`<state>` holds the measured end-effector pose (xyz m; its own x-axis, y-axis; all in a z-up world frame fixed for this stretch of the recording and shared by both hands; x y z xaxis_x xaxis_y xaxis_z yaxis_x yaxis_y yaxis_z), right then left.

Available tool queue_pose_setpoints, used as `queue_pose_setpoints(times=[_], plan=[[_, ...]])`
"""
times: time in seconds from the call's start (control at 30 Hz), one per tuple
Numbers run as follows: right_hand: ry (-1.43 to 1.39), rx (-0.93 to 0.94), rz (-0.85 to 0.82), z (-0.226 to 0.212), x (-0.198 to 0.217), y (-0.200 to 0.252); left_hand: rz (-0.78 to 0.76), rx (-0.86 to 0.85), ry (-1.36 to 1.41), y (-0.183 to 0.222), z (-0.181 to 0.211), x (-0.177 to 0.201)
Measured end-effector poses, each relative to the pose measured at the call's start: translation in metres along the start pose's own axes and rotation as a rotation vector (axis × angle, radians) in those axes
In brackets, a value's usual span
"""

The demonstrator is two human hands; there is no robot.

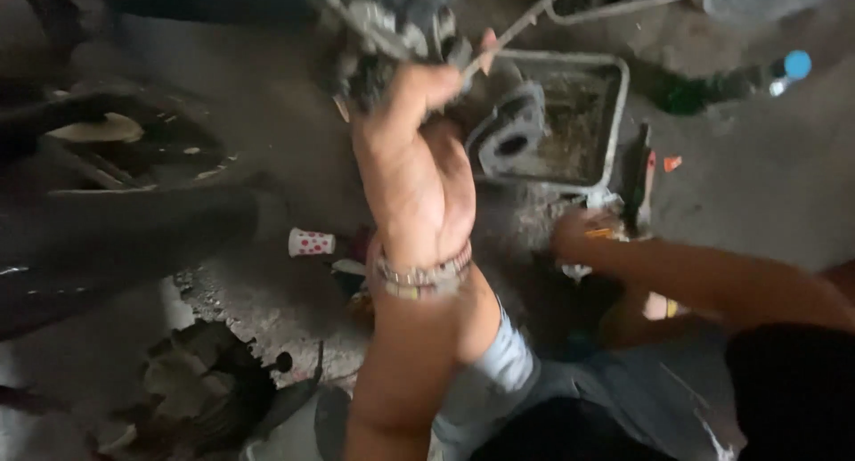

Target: Disassembling and inspecting a motorcycle carburetor using a screwdriver and manual handling of parts.

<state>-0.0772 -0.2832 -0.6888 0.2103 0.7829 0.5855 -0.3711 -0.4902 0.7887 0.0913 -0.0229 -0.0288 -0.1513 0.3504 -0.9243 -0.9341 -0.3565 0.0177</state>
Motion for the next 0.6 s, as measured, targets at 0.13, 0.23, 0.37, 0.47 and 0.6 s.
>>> queue_pose_setpoints(times=[0.13,0.23,0.37,0.47,0.6], plan=[[0.153,-0.171,-0.417,0.034,-0.083,0.040,0.136,0.060,-0.170,-0.005,-0.014,0.008],[-0.154,-0.056,0.002,-0.009,-0.019,0.069,0.006,0.154,-0.139,-0.010,-0.027,-0.001],[-0.424,-0.042,0.160,-0.096,0.000,0.010,0.026,0.105,-0.238,-0.025,-0.036,0.014],[-0.678,0.002,0.246,-0.170,0.006,-0.024,0.075,0.033,-0.387,-0.044,-0.028,0.040],[-0.855,-0.270,0.345,-0.077,0.139,0.103,0.373,-0.040,0.046,-0.170,0.016,0.347]])
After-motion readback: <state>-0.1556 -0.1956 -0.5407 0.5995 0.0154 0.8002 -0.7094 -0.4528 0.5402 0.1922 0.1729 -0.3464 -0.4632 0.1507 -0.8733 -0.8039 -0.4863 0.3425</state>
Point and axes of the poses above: each hand's wrist, its own y-axis away from the middle knuckle, its own x-axis out of the back of the hand, z = x × y, the point moved 6 cm from there along -y, towards the middle knuckle, and after that the axes turned 9 degrees about y, right-handed, at the moved point
